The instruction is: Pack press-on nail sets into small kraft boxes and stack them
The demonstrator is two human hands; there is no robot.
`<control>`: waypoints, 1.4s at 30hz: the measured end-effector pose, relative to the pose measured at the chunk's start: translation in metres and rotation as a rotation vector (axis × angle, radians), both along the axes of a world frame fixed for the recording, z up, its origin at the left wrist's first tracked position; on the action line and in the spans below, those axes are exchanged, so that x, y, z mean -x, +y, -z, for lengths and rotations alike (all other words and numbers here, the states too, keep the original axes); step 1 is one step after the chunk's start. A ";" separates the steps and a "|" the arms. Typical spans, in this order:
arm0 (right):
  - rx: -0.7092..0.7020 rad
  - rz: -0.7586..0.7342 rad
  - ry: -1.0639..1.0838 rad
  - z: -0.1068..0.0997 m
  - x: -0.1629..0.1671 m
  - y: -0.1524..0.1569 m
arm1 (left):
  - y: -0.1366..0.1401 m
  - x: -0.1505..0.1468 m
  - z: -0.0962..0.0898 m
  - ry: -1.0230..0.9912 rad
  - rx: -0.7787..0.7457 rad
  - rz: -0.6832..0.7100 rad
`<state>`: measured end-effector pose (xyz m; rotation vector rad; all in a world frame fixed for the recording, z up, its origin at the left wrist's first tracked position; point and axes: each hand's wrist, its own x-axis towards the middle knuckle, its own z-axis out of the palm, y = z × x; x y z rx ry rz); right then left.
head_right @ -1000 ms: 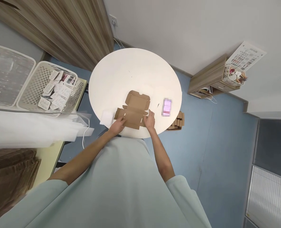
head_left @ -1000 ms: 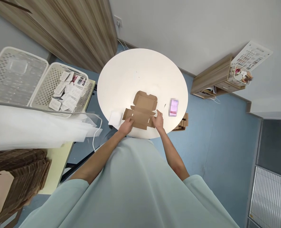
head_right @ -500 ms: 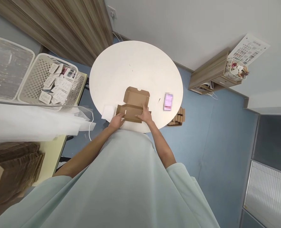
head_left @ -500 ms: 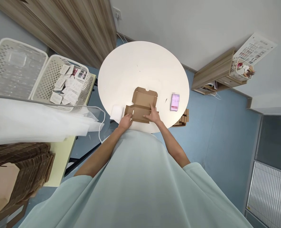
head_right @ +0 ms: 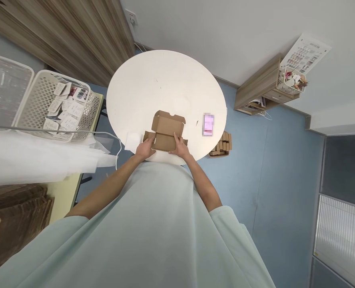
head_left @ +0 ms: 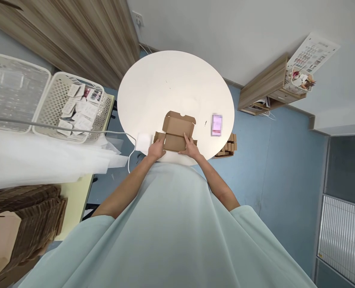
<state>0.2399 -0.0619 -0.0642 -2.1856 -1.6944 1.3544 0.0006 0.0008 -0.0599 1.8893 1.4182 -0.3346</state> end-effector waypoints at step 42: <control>0.040 -0.060 -0.058 -0.002 0.003 0.008 | 0.002 -0.028 -0.006 0.117 -0.109 -0.154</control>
